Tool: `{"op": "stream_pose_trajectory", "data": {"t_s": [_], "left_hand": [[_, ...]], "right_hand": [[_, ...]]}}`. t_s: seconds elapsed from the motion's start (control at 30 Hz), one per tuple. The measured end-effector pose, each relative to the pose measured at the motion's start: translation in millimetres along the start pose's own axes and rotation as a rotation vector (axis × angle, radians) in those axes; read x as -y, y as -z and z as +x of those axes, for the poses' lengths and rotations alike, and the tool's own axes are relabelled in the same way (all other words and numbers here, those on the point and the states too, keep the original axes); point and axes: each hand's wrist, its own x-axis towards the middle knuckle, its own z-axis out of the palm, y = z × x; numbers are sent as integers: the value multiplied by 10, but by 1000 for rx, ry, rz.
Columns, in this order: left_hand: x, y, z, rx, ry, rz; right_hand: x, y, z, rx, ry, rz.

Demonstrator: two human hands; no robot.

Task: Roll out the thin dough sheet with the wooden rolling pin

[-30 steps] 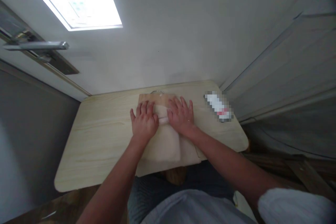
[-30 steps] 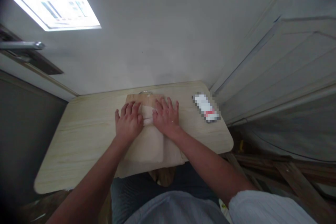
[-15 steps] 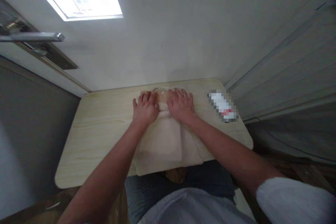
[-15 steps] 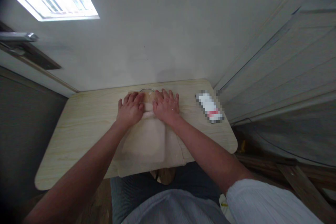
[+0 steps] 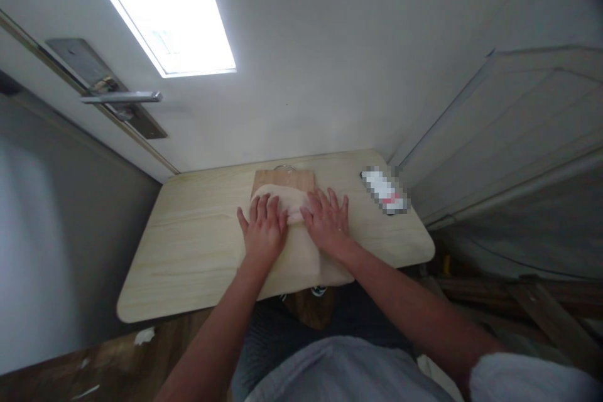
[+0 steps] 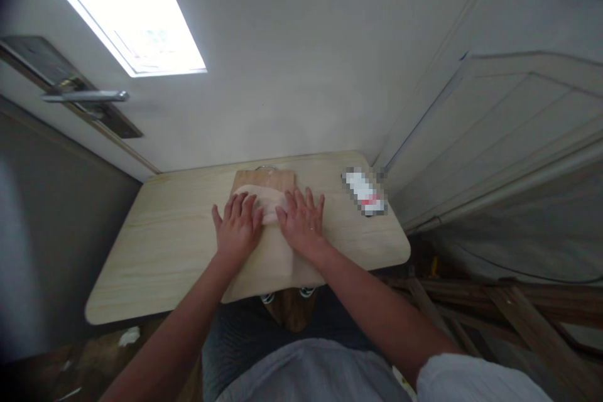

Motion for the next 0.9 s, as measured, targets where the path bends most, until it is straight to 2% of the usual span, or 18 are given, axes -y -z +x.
{"op": "stream_pose_trajectory", "data": {"t_s": [0.13, 0.23, 0.57, 0.9], "left_hand": [[-49, 4, -160, -9, 69, 16], [-49, -10, -119, 12, 90, 19], [58, -159, 516, 103, 80, 50], [161, -255, 870, 179, 48, 40]], "right_hand": [[20, 11, -89, -2, -26, 12], [26, -19, -26, -6, -47, 9], [1, -87, 515, -2, -8, -44], [-49, -159, 892, 67, -13, -17]]}}
